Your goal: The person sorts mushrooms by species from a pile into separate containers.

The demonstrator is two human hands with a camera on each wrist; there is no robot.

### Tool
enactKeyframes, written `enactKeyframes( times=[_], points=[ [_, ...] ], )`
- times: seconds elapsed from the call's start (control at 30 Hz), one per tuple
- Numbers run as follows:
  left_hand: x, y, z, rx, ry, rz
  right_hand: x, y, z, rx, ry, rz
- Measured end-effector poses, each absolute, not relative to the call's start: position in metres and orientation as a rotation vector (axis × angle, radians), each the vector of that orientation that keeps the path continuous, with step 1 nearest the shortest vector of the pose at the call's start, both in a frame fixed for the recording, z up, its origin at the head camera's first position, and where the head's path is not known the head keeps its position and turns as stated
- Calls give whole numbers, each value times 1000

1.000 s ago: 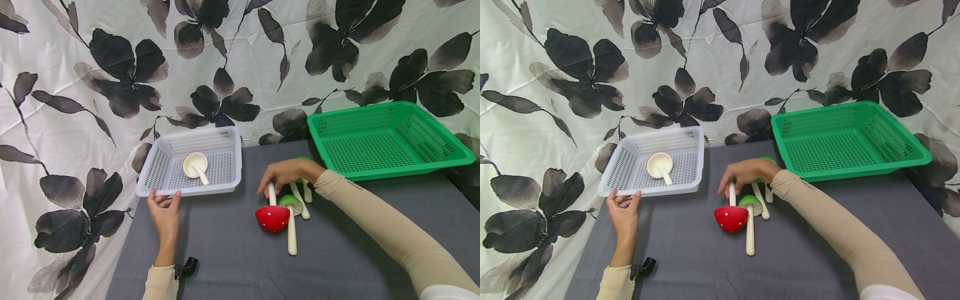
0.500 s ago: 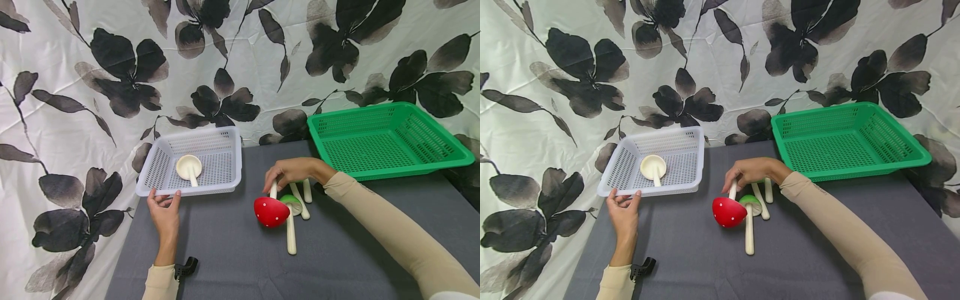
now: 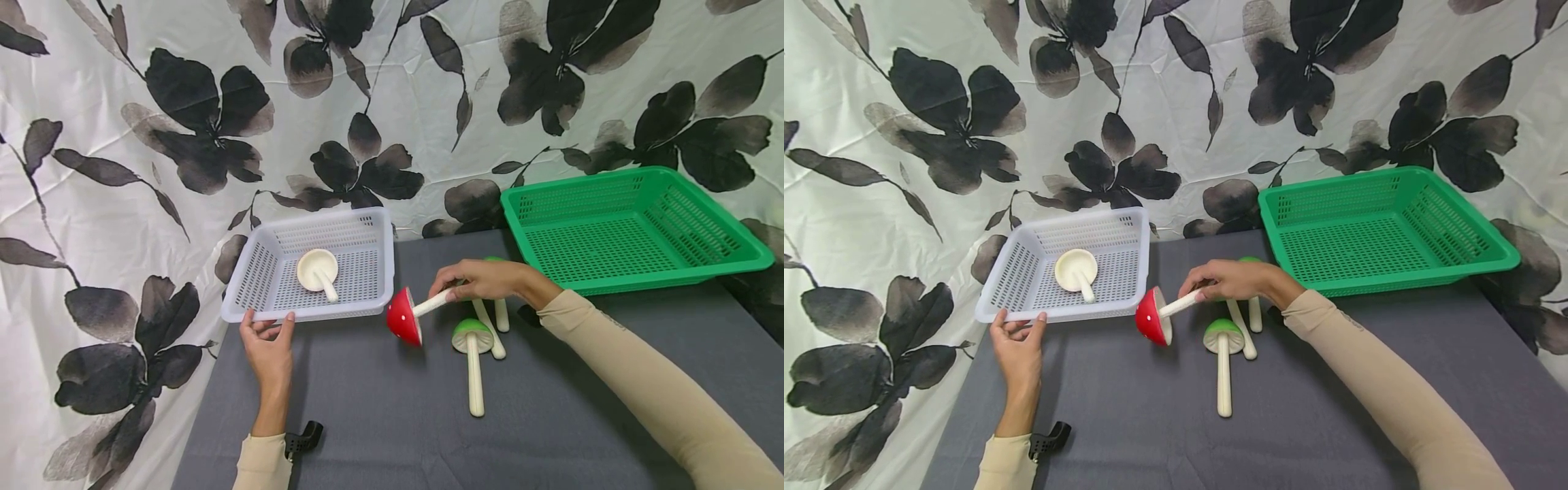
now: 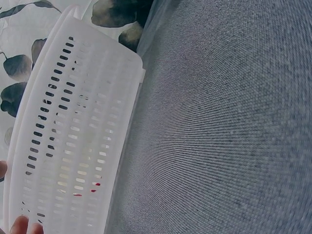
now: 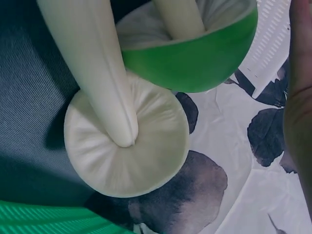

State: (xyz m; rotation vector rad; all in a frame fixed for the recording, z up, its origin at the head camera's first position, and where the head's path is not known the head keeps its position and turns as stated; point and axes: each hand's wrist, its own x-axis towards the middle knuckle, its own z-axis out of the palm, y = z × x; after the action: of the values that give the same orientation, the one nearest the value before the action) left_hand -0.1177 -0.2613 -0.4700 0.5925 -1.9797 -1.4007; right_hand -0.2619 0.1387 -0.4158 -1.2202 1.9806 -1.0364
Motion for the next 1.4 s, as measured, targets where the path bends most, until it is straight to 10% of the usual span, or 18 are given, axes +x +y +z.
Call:
enactKeyframes(
  times=[1.4],
  points=[
    [-117,-261,-469,608,-1975,-1433,-234,125,-417,-584,1442,-2024]
  ],
)
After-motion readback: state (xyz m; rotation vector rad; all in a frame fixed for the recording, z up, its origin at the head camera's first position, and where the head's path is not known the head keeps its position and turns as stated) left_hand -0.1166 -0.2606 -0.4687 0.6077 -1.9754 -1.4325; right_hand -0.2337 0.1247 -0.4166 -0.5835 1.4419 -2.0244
